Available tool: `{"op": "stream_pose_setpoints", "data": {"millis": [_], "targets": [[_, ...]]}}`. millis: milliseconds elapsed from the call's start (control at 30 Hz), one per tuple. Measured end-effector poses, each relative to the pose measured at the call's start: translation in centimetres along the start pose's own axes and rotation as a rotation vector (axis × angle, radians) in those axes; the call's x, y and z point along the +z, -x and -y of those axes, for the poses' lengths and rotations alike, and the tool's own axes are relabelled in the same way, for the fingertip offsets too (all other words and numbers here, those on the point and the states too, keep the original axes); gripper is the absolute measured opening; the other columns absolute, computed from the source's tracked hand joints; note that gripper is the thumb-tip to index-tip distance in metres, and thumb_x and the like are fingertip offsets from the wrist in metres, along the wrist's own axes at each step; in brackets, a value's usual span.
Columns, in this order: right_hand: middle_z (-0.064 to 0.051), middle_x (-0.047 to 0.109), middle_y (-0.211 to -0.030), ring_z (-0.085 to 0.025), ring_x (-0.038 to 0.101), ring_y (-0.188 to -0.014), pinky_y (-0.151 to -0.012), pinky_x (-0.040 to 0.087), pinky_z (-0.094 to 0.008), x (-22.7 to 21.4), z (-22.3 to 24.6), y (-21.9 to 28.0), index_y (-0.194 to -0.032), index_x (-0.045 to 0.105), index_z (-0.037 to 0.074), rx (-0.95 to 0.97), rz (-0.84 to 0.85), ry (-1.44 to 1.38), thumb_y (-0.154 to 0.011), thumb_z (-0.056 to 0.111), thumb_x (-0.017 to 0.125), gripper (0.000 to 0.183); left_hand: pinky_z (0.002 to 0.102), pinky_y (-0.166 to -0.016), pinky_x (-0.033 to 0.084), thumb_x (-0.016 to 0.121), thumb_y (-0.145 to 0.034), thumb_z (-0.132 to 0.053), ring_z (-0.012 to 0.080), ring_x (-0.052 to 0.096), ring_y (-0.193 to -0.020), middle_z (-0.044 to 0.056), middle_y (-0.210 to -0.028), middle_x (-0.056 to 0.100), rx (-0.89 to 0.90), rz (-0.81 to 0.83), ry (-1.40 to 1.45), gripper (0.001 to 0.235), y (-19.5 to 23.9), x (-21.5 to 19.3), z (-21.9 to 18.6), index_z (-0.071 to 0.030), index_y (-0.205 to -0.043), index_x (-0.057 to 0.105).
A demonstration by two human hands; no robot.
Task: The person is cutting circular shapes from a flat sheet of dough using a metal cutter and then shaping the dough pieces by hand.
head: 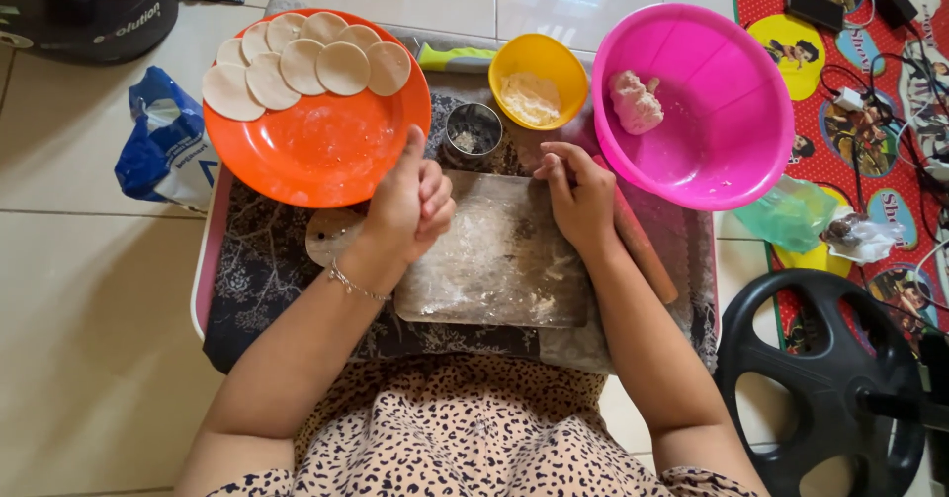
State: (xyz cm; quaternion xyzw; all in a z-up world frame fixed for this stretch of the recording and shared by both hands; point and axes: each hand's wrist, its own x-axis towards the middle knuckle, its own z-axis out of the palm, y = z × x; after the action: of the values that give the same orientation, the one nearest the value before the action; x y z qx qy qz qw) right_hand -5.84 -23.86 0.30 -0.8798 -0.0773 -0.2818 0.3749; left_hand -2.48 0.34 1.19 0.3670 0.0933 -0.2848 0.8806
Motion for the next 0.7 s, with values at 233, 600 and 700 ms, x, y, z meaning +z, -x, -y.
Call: {"op": "stream_pose_setpoints", "data": {"millis": [233,600,700], "targets": [[0.001,0.077,-0.075,-0.022,0.076,-0.079,-0.076,0.059,-0.035,0.0,-0.4,0.1,-0.112,0.074,0.014,0.030,0.001,-0.015,-0.102,0.012,0.064,0.015,0.022,-0.027,0.019,0.042,-0.106,-0.055,0.0156,0.030,-0.028,0.006,-0.043,0.030,0.014,0.022,-0.165,0.067,-2.1,-0.7,0.0,-0.012,-0.055,0.036],[-0.001,0.077,-0.076,-0.022,0.076,-0.080,-0.078,0.059,-0.036,-0.1,-0.5,0.1,-0.115,0.074,0.014,0.049,0.026,-0.014,-0.102,0.011,0.063,0.016,0.040,-0.062,0.067,0.057,-0.098,-0.021,0.0261,0.077,-0.078,0.014,-0.090,0.068,-0.037,0.089,-0.074,0.020,-2.2,-2.4,-1.6,-0.006,-0.109,0.062],[0.000,0.077,-0.076,-0.022,0.076,-0.081,-0.079,0.059,-0.036,-0.1,-0.4,0.2,-0.114,0.074,0.015,0.057,0.032,0.007,-0.103,0.013,0.063,0.016,0.025,-0.052,0.061,0.063,-0.099,-0.023,0.0139,0.069,-0.069,0.006,-0.089,0.072,-0.025,0.108,-0.097,0.020,-3.1,-3.8,-0.9,-0.011,-0.115,0.061]]}}
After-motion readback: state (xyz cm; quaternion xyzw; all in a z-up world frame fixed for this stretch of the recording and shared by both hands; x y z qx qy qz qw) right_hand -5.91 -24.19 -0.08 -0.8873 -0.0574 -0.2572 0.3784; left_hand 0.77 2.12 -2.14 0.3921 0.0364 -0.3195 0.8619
